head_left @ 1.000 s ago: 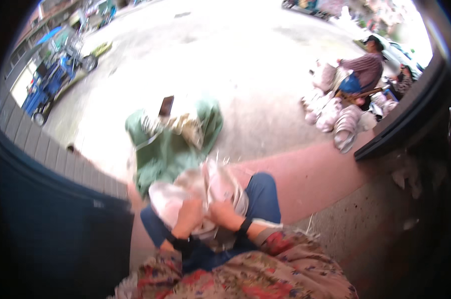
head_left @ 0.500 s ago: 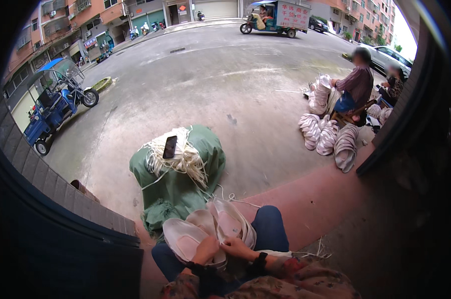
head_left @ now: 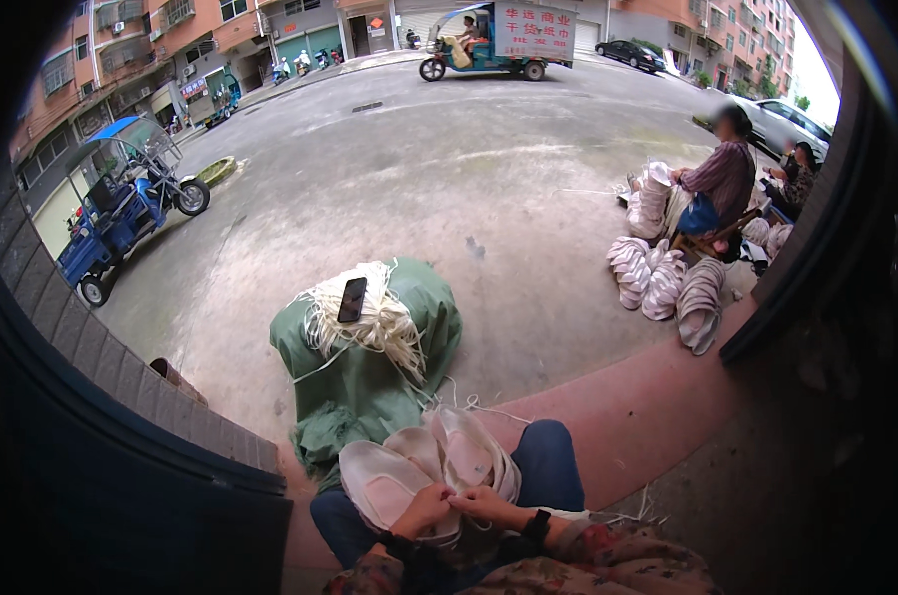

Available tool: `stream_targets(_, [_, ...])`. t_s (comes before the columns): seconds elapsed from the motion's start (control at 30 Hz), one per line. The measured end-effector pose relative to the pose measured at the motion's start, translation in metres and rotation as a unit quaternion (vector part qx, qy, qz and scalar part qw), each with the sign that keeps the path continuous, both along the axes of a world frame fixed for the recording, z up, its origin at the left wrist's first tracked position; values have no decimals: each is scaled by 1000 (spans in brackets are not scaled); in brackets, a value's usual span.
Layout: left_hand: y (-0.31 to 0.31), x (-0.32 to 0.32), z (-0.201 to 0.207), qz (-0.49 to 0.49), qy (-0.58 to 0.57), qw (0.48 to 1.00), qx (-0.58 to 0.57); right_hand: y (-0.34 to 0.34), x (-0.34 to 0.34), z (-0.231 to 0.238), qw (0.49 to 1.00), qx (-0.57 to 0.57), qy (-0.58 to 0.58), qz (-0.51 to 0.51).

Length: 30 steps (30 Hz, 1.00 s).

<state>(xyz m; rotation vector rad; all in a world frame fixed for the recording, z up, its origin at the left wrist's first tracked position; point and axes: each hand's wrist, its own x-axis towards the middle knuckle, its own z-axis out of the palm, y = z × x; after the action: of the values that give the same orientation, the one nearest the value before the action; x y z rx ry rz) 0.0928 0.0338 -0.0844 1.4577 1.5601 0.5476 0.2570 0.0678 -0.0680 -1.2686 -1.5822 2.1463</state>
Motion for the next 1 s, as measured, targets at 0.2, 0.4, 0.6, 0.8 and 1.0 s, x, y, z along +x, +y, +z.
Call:
stream_targets(0.2, [2, -2, -11, 41, -38, 998, -33, 3, 3, -20, 998, -27, 48, -5])
stream_targets(0.4, [1, 0, -16, 82, -141, 979, -123, -7, 9, -15, 985, -62, 150, -54])
stream_targets(0.6, [2, 5, -1, 142, -154, 969, -134, 1, 3, -10, 986, -133, 96, 6])
stream_targets(0.8, [-6, 0, 0, 203, -293, 925, -128, -3, 11, 13, 981, -110, 160, 19])
stream_targets(1.0, [-4, 13, 0, 226, -330, 909, -121, -3, 26, -8, 977, -133, 163, -28])
